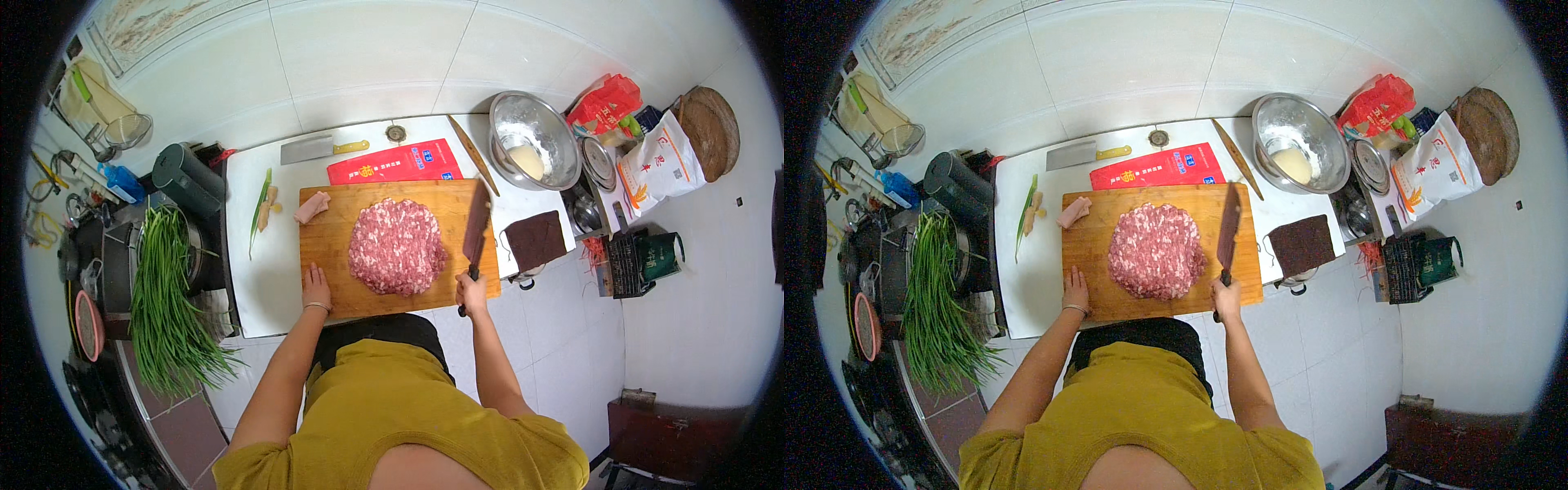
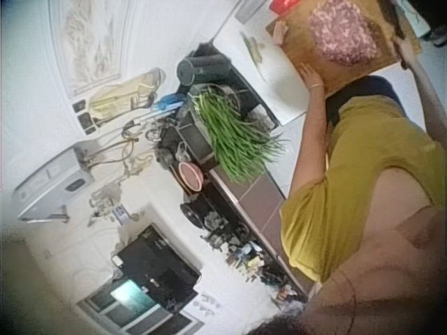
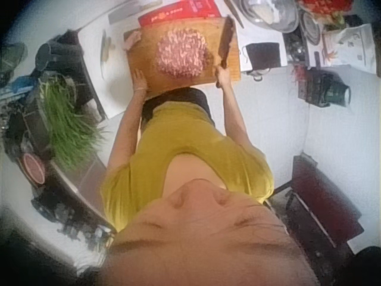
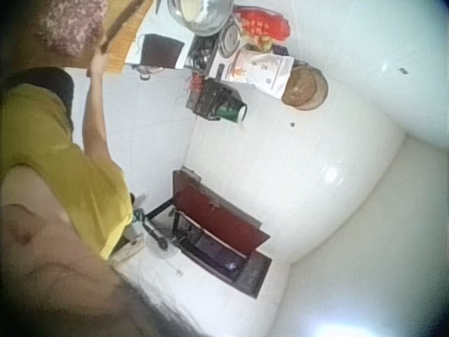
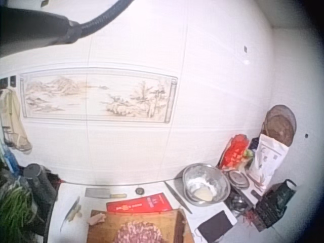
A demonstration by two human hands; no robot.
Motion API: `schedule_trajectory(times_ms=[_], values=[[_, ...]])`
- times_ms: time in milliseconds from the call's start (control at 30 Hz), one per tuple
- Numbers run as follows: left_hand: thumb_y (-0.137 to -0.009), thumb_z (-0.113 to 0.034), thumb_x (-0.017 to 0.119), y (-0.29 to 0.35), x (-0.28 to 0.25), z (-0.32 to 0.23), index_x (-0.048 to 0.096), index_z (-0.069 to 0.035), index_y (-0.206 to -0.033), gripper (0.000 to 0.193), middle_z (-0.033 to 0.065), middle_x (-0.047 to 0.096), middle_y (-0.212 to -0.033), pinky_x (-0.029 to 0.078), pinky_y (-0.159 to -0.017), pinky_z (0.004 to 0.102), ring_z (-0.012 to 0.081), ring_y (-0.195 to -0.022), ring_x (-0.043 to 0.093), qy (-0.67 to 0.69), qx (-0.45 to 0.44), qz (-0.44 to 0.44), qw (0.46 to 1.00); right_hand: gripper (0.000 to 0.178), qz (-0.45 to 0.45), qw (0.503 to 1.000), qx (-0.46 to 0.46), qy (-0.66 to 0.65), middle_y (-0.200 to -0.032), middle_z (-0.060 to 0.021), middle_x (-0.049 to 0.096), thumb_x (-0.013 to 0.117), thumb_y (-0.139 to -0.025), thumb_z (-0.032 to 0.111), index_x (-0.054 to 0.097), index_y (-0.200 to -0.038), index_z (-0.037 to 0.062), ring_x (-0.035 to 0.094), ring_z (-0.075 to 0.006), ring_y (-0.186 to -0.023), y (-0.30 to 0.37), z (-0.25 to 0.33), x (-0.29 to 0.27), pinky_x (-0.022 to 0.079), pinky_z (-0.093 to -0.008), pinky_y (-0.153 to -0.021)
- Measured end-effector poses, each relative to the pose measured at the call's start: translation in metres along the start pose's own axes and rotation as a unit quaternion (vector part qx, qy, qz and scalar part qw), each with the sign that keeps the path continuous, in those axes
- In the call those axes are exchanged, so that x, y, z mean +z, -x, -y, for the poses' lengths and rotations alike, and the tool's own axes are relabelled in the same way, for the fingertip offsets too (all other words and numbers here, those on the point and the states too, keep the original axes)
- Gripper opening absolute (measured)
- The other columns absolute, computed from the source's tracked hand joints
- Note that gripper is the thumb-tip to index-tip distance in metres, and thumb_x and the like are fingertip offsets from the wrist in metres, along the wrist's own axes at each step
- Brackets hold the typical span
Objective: The person uses a cleaver to repeatedly chop a pile of ground meat on a wooden cutting board. The person holds the board steady with their left hand while chopping with their right hand. The meat is processed into a finer consistency throughout the clip.
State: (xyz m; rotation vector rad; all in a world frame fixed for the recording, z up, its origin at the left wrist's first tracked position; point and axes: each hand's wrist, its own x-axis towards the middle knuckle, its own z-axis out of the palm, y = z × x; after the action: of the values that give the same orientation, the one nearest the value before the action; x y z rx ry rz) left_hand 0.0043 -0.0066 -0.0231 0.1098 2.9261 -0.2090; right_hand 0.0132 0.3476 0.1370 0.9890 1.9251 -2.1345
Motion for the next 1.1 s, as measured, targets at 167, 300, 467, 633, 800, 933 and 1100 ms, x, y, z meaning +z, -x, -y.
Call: schedule_trajectory(times_ms=[167,300,467,633,800,933,1100], values=[[-0.052,-0.024,0.076,-0.004,-0.057,-0.008,0.014,0.001,-0.129,0.103,0.0142,0.005,-0.138,0.028,-0.099,0.0334,0.0304,-0.125,0.016,0.034,0.002,0.143,0.989,0.018,0.048,0.964,0.226,0.133,-0.042,-0.001,0.033,0.052,-0.071,0.013,0.039,-0.059,0.0081,0.032,-0.0128,-0.031,-0.026,-0.077,0.009,0.024,-0.0273,-0.029],[-0.051,-0.024,0.077,0.003,-0.051,-0.005,0.014,0.001,-0.129,0.103,0.0145,0.005,-0.138,0.03,-0.097,0.0345,0.03,-0.125,0.016,0.031,-0.003,0.13,0.991,0.022,0.024,0.985,0.082,0.153,-0.041,-0.0011,0.034,0.053,-0.071,0.014,0.039,-0.055,0.0074,0.03,-0.0128,-0.028,-0.01,-0.01,0.009,0.023,-0.027,-0.028],[-0.05,-0.024,0.078,-0.006,0.002,-0.002,0.013,0.0,-0.13,0.106,0.0144,0.004,-0.138,0.032,-0.096,0.0357,0.03,-0.125,0.014,-0.001,-0.004,0.065,0.998,0.017,-0.057,0.989,-0.121,-0.058,-0.043,0.0015,0.035,0.051,-0.074,0.01,0.042,-0.059,0.0079,0.032,-0.0099,-0.031,-0.016,-0.029,0.02,0.026,-0.027,-0.03],[-0.052,-0.02,0.077,-0.001,-0.065,-0.003,0.012,0.0,-0.13,0.104,0.0142,0.003,-0.138,0.03,-0.097,0.0354,0.0308,-0.125,0.014,0.068,-0.009,0.159,0.985,0.016,0.006,0.98,0.107,0.167,-0.043,0.0014,0.033,0.054,-0.07,0.015,0.042,-0.061,0.0076,0.031,-0.011,-0.03,-0.023,-0.032,0.031,0.025,-0.0279,-0.029],[-0.059,-0.018,0.072,0.004,-0.055,-0.003,0.012,0.0,-0.13,0.095,0.0141,0.002,-0.138,0.027,-0.099,0.0346,0.0304,-0.125,0.013,0.073,-0.012,0.143,0.987,0.018,0.033,0.997,-0.067,-0.002,-0.043,0.0008,0.036,0.053,-0.073,0.011,0.041,-0.059,0.0092,0.033,-0.0107,-0.03,0.001,0.01,0.027,0.024,-0.0257,-0.029],[-0.067,-0.016,0.063,-0.002,-0.055,-0.006,0.013,0.0,-0.13,0.083,0.014,0.002,-0.139,0.026,-0.099,0.0334,0.0291,-0.126,0.013,0.034,0.004,0.138,0.99,0.018,-0.022,0.96,0.013,0.28,-0.046,-0.0038,0.041,0.054,-0.071,0.017,0.046,-0.059,0.0048,0.037,-0.0143,-0.033,-0.061,-0.109,0.023,0.028,-0.031,-0.032],[-0.07,-0.013,0.058,0.0,-0.022,-0.003,0.014,0.0,-0.13,0.075,0.014,0.002,-0.139,0.026,-0.099,0.0332,0.029,-0.126,0.013,0.055,-0.01,0.126,0.99,0.019,0.014,0.977,-0.016,0.211,-0.046,-0.0032,0.042,0.053,-0.071,0.017,0.047,-0.059,0.0043,0.039,-0.0141,-0.035,-0.01,-0.002,0.04,0.03,-0.0295,-0.034]])
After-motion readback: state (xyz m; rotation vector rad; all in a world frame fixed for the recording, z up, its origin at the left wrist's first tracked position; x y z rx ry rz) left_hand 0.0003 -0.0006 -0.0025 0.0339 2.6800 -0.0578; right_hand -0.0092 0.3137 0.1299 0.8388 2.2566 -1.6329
